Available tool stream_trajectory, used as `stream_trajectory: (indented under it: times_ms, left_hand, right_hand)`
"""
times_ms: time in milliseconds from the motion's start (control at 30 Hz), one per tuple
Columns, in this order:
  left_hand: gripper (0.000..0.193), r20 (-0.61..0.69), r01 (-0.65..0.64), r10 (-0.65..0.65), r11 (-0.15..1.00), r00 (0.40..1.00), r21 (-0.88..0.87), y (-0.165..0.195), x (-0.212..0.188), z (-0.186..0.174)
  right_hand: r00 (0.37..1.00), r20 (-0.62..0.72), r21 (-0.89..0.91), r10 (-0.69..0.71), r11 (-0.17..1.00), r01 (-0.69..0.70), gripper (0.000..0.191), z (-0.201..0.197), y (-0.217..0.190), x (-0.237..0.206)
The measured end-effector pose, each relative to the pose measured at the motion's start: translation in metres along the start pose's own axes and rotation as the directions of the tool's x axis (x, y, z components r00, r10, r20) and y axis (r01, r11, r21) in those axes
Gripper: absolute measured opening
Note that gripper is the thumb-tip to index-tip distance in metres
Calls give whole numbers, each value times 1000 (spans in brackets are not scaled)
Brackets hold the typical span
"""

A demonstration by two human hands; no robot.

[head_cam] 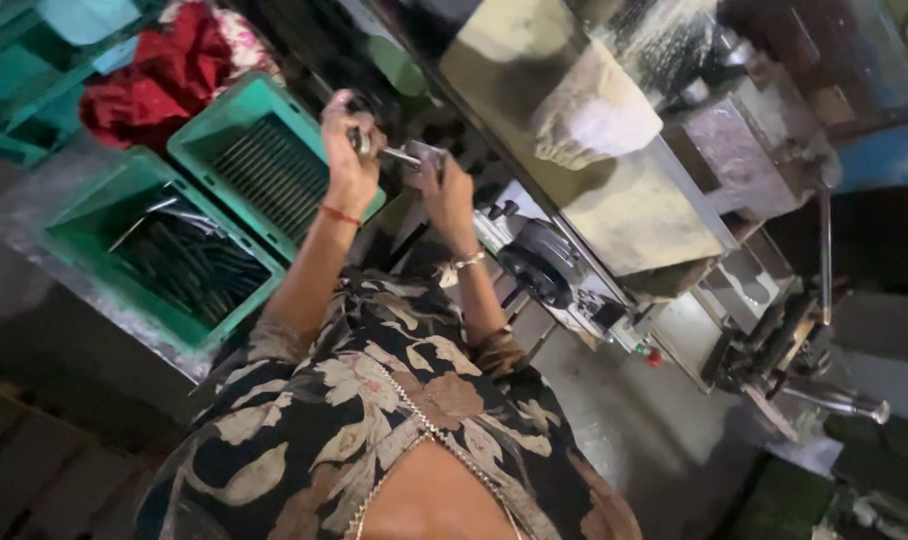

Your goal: The person repeatedly picks up small metal rods from a green bin, inserts them into a grinding machine, and operates a lever to process them. After each cycle, the person removes the rod and places it back into the bin. The process is repeated continuously throughout the clip.

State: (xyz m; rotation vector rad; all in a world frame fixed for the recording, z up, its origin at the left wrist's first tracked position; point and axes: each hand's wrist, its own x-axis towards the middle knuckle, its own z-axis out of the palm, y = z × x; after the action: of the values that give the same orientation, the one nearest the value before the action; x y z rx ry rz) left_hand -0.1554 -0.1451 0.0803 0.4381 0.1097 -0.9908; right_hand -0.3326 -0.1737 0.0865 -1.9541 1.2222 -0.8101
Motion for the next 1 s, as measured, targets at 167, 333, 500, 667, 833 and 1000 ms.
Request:
stream_trajectory:
  times_ms: [167,333,500,667,833,1000]
  left_hand:
    - [11,146,-48,29,991,989,126,19,-36,-3]
    - [11,8,-46,46,997,999,58,34,-31,-12]
    - [9,-128,41,-53,995,990,-94,44,-32,-13]
    - [9,164,60,-57,998,985,-14,46,-60,-11]
    - [6,116,66,-79,992,990,111,32,-45,-30]
    - [31,-100,47,-80,956,992,-289,54,15,-37]
  right_hand:
    - [989,-43,-156,-140,979,131,28,41,-37,-19]
    - [981,-67,15,-183,983,184,22,38,-43,-40]
    - [972,-151,-217,-180,965,145,23,35,-47,-46]
    - [968,-179,-230,-177,964,134,25,31,-56,-44]
    - [973,-211,-33,-97,995,93,23,32,-39,-51]
    - [933,-359,558,-1,802,215,7,-6,19,-45]
